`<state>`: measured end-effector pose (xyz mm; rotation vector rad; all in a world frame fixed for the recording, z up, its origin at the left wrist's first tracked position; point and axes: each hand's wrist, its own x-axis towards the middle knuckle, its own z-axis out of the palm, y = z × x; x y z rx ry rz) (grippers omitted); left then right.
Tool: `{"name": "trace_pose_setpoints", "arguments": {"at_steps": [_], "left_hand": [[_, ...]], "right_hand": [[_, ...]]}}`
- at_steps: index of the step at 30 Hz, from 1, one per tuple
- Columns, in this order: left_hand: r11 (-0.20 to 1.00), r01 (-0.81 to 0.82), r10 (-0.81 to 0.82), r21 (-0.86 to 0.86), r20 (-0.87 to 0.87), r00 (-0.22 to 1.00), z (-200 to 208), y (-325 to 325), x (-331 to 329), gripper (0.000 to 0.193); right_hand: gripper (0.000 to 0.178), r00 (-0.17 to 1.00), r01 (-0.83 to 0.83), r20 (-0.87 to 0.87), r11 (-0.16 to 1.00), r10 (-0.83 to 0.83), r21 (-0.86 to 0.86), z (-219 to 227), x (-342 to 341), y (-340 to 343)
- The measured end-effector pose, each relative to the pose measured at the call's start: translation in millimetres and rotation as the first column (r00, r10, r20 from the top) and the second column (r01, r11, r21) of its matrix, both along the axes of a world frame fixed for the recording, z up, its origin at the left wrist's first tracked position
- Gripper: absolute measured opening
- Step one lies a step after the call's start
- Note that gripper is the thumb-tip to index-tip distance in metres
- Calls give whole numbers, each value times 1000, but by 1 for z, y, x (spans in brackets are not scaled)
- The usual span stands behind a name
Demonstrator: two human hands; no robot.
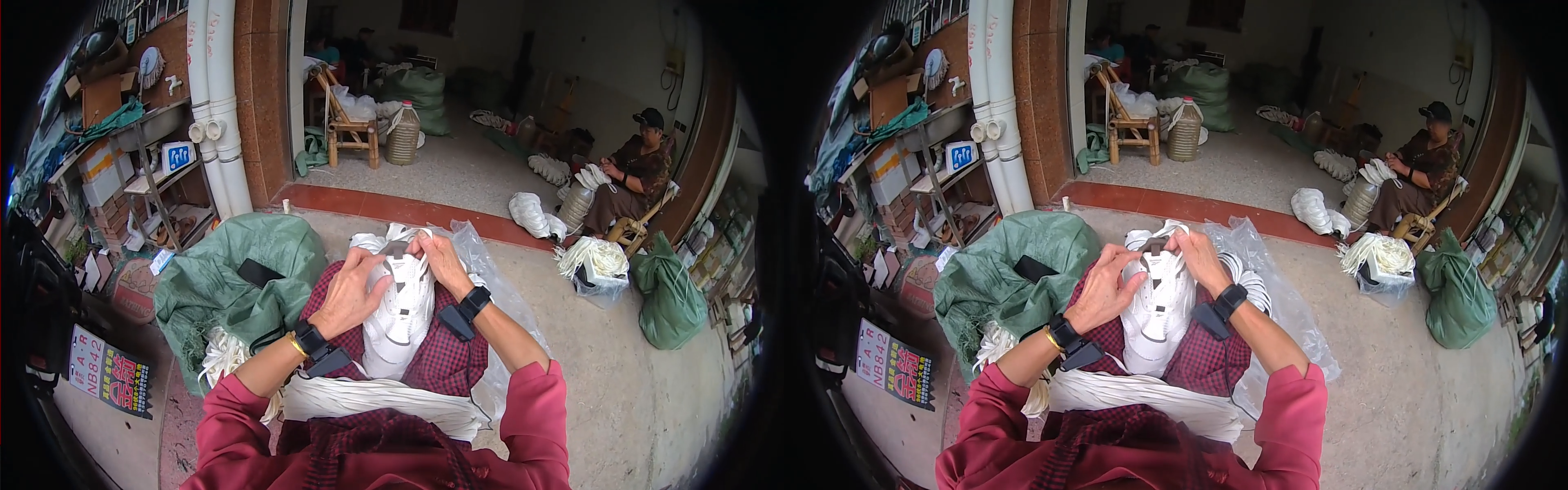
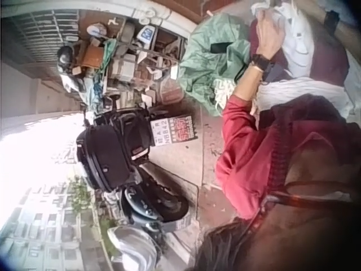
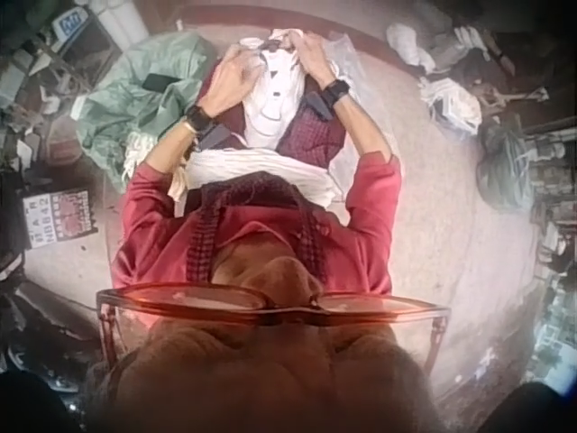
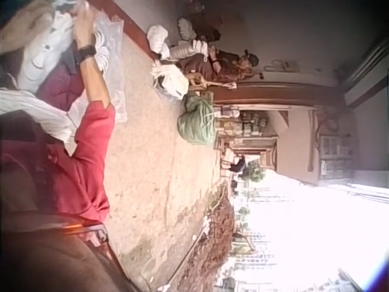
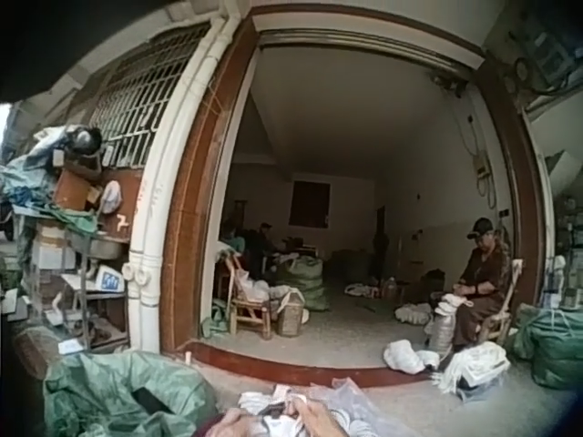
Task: Manually lacing and assembling parts of athletic footwear.
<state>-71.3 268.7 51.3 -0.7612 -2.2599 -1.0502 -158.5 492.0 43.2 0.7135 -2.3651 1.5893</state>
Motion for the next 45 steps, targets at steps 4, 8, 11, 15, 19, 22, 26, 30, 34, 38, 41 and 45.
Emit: {"name": "trace_pose_setpoints", "arguments": {"at_steps": [4,8,11,15,19,22,26,30,34,38,41,45], "left_hand": [[984,-78,103,-159,158,982,10,11,-29,49],[978,-83,115,-189,167,979,23,29,-26,42],[974,-132,162,-186,154,975,28,34,-33,37],[995,-77,84,-68,97,992,15,33,-40,33],[997,-74,77,-27,139,987,11,30,-39,29],[999,-18,14,51,74,997,-3,25,-46,26],[987,8,-39,159,192,981,1,21,-41,27],[961,39,-94,273,193,977,-15,17,-42,24],[953,-12,-56,302,214,975,-18,19,-38,23],[926,50,-146,373,234,961,-32,22,-42,26],[897,17,-219,442,411,885,-29,18,-36,32],[821,174,-369,543,274,888,-33,-8,-36,20]], "right_hand": [[45,1000,9,-11,1000,-9,9,3,14,-2],[44,987,-3,-160,1000,2,-9,-3,15,4],[37,965,98,-253,990,-70,100,12,21,5],[27,915,157,-390,982,-105,104,6,19,-6],[21,889,114,-455,985,-44,128,25,30,-8],[18,847,22,-517,961,128,274,32,33,-19],[15,852,165,-521,919,50,358,15,23,-15],[13,861,145,-503,913,74,382,15,24,-18],[21,875,125,-480,926,66,355,17,23,-22],[31,961,73,-277,979,-19,188,42,19,-18],[41,964,-140,147,893,221,-427,88,39,-26],[45,941,-298,37,878,336,-374,151,89,-32]]}}
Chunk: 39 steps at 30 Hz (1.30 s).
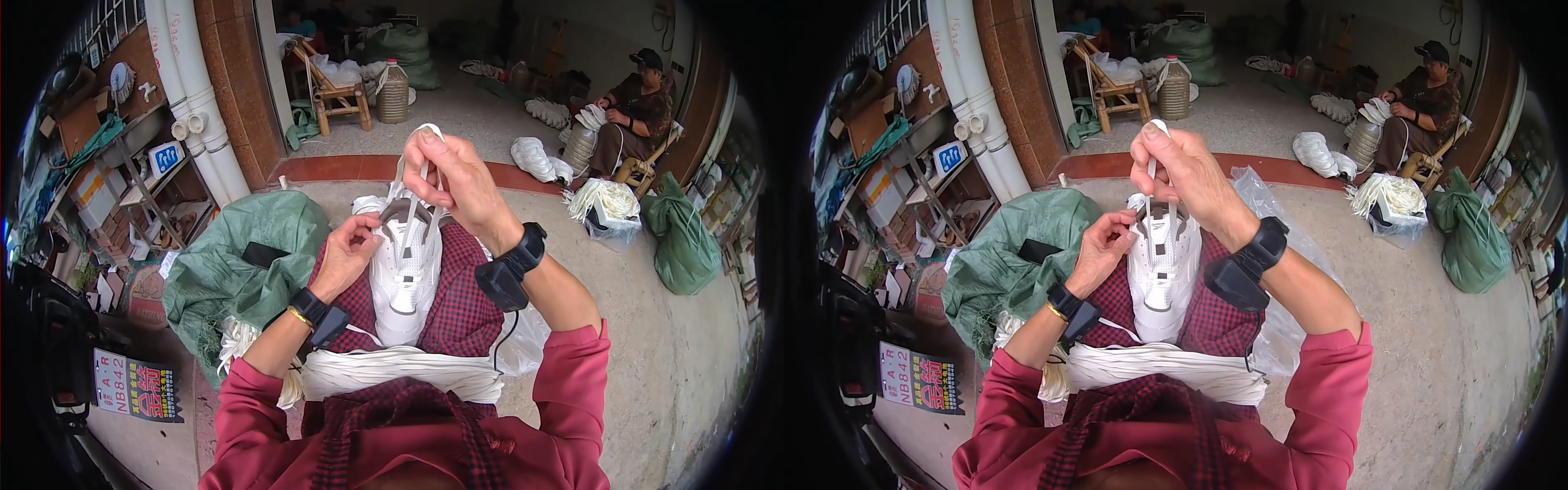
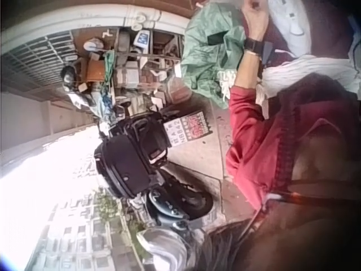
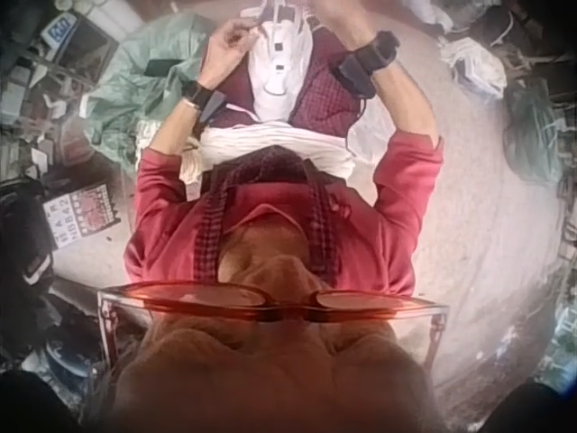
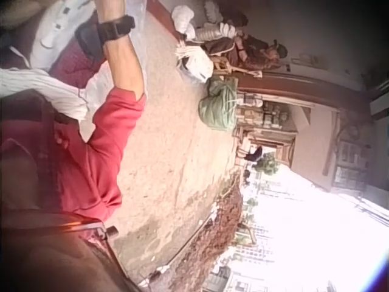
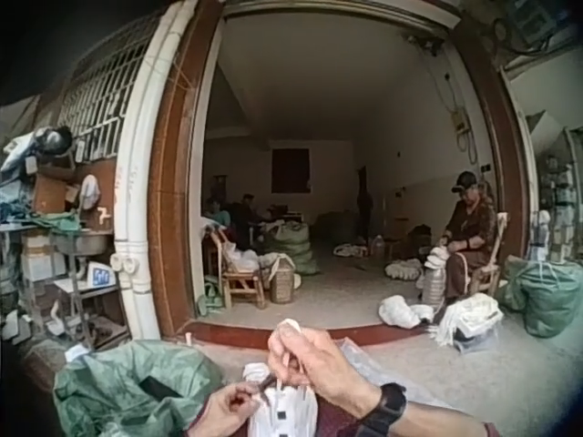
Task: Manually lacing and assembling parts of athletic footwear.
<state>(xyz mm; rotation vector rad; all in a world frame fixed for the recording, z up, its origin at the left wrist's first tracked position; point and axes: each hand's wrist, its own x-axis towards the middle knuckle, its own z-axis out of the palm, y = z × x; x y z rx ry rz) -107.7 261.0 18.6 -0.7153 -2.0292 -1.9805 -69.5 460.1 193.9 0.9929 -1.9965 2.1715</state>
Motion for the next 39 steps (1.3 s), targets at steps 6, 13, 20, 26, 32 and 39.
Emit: {"name": "trace_pose_setpoints", "arguments": {"at_steps": [6,13,20,26,32,39], "left_hand": [[984,36,-20,-177,92,996,20,-12,39,12],[906,46,-113,-421,-137,984,44,1,67,16],[960,-1,-21,-279,-77,997,40,4,68,13],[988,143,-145,-64,-28,989,91,31,92,18],[977,210,-212,-39,-57,976,100,21,86,33],[853,-86,-224,514,510,831,19,-59,52,30]], "right_hand": [[49,991,-116,-39,970,127,214,6,46,8],[49,978,-175,-76,966,192,190,1,47,-1],[46,967,-228,-78,962,241,151,5,63,7],[45,908,-381,-145,918,393,105,23,92,-1],[45,918,-324,-193,937,345,133,39,114,20],[27,997,72,46,828,-56,-556,-35,63,162]]}}
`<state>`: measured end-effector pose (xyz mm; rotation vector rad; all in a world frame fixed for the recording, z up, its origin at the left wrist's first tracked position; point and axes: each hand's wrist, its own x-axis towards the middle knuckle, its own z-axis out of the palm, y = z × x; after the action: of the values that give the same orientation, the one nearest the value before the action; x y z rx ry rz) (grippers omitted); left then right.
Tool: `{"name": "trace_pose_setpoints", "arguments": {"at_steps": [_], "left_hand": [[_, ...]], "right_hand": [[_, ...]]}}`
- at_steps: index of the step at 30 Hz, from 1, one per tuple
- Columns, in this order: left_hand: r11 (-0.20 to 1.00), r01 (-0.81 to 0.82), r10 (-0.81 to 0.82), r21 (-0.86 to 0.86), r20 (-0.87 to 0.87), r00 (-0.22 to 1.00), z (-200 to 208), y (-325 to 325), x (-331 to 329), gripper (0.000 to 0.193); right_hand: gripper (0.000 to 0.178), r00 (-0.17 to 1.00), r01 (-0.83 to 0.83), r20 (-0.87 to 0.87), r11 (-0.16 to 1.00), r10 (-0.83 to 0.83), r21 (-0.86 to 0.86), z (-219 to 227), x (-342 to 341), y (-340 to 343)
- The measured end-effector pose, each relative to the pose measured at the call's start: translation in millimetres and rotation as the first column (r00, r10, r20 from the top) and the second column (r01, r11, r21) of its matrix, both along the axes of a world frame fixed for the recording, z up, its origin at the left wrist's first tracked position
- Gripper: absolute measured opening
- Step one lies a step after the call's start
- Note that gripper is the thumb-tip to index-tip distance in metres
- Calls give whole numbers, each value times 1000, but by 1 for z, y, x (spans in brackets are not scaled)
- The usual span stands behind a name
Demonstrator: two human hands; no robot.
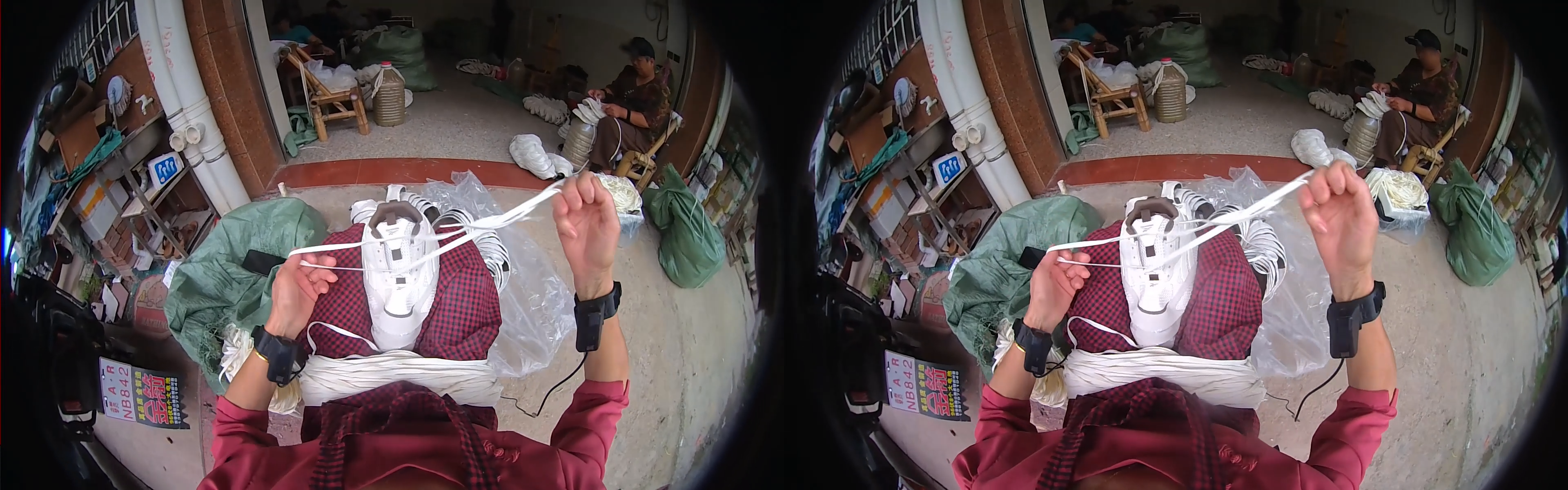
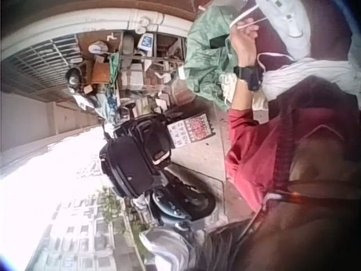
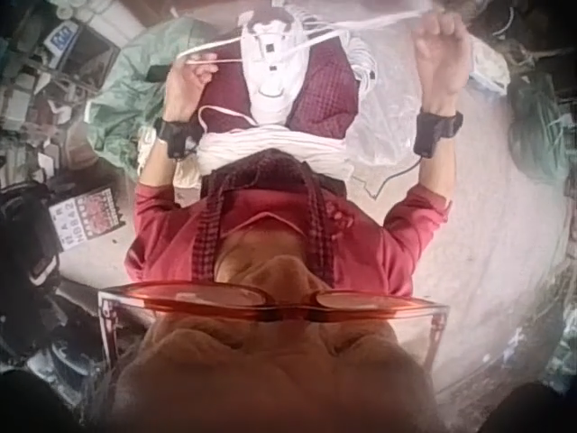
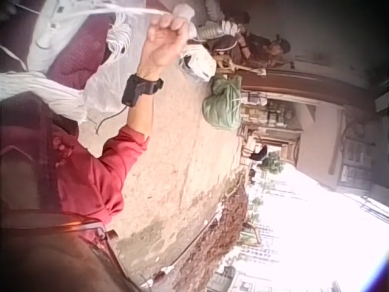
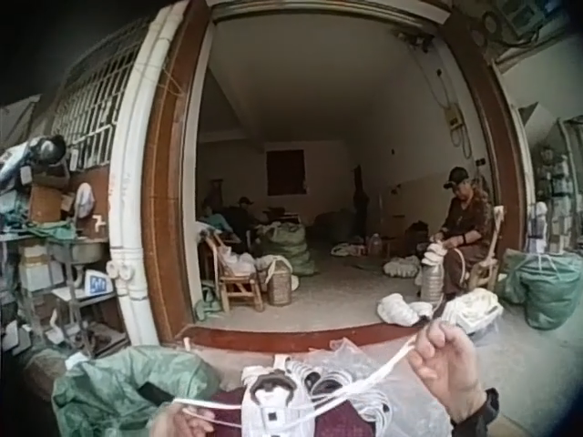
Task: Manually lacing and assembling parts of athletic footwear.
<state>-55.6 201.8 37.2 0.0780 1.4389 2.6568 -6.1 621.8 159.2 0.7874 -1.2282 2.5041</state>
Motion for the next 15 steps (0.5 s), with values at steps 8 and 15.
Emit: {"name": "trace_pose_setpoints", "arguments": {"at_steps": [8,15], "left_hand": [[954,-250,223,168,161,961,-30,-103,-28,33],[388,53,-152,-920,-7,988,15,-69,3,37]], "right_hand": [[31,702,156,432,714,-566,682,-137,-16,85],[25,790,546,-470,103,-394,831,-91,-22,-40]]}}
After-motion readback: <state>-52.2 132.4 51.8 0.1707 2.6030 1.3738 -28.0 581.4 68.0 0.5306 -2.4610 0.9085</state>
